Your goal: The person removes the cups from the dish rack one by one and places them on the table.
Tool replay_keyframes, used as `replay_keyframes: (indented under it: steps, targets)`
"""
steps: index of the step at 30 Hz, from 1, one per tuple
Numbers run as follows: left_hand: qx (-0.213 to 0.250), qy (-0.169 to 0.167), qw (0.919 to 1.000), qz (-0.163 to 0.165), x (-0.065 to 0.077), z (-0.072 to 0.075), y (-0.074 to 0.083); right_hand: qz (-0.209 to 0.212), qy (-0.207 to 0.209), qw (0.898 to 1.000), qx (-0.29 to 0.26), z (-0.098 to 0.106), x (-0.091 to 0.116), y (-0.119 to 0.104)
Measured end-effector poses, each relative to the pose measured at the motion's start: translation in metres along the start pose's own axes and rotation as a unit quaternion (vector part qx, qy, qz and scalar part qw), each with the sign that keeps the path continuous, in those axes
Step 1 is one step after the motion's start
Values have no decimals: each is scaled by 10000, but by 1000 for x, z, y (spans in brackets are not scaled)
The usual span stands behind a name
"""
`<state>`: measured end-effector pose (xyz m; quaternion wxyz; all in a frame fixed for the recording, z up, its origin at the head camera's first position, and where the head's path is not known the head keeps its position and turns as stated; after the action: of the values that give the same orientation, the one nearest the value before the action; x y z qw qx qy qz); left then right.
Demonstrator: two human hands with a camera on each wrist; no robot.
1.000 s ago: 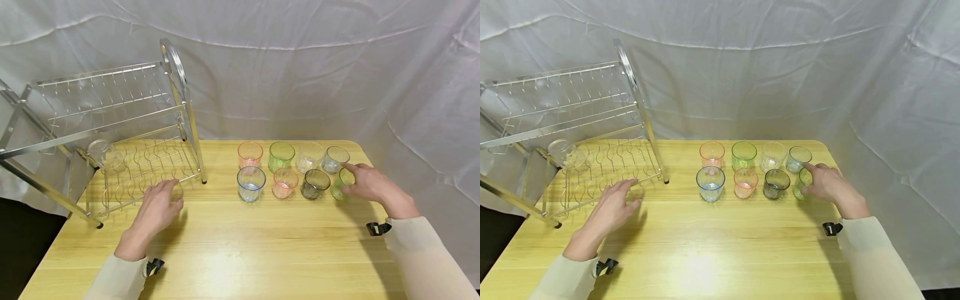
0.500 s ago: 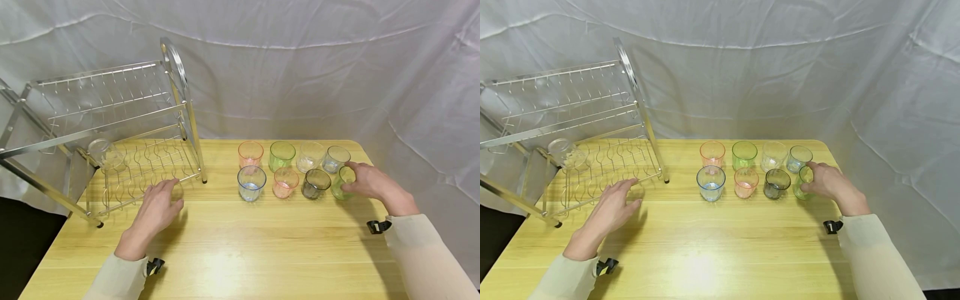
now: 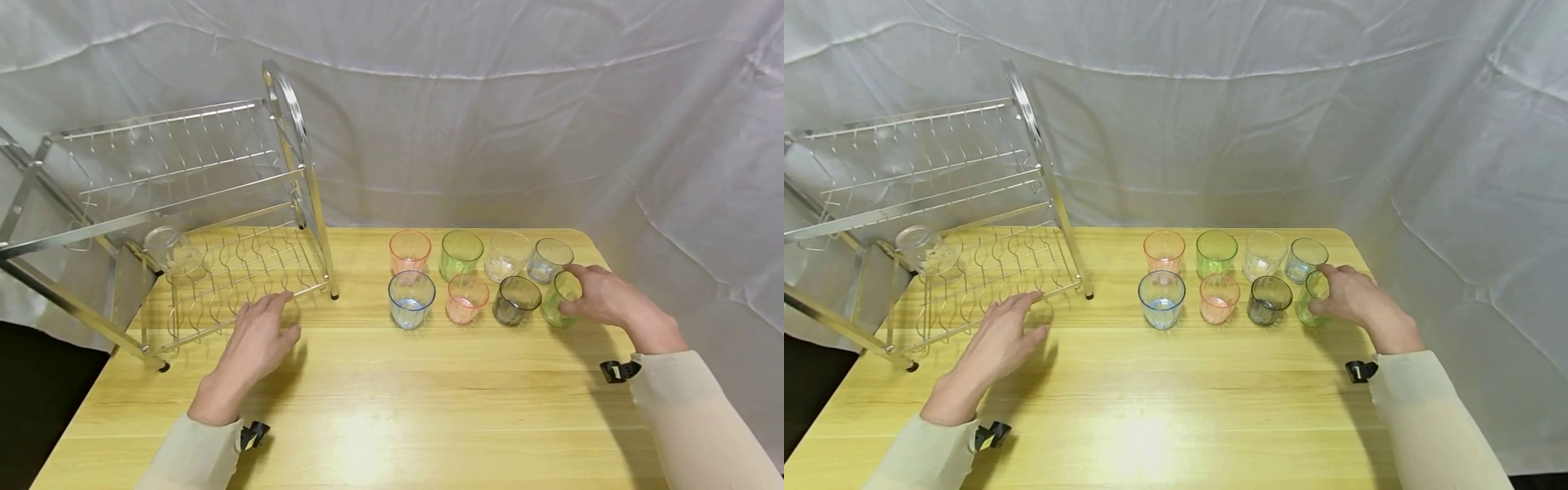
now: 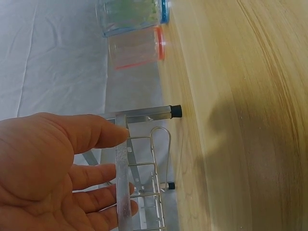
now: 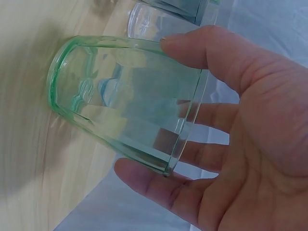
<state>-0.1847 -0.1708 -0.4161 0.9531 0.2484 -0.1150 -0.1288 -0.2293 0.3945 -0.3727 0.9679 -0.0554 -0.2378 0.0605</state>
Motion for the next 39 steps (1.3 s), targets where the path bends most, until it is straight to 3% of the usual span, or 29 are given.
replay_keyframes:
  steps: [16,26,32,39]
  targets:
    - [-93,-51,9999,-61,1,2,1,-60,-31,10000,-10,0,-1,-1]
    - [-12,-272,9996,-14,1,8,0,-122,-101,9999,-23,-2,-2,-1]
    - [317,-220,9990,226,-3,30,-12,-143,-74,9999,-28,-3,-3,-2]
    - [32,-19,9985,544,-19,79,-44,-110,-26,9999,-28,-3,-1,-2]
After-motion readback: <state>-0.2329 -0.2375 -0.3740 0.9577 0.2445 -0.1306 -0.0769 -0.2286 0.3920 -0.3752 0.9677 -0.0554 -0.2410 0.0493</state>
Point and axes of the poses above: each hand's wrist, its own x-axis away from the middle knuckle, its own z-axis out of the back of the hand, y = z × x, the point moved 3 cm from there along -x, towards the middle knuckle, and after that the axes turned 15 degrees about -y, right-handed, at the moved point
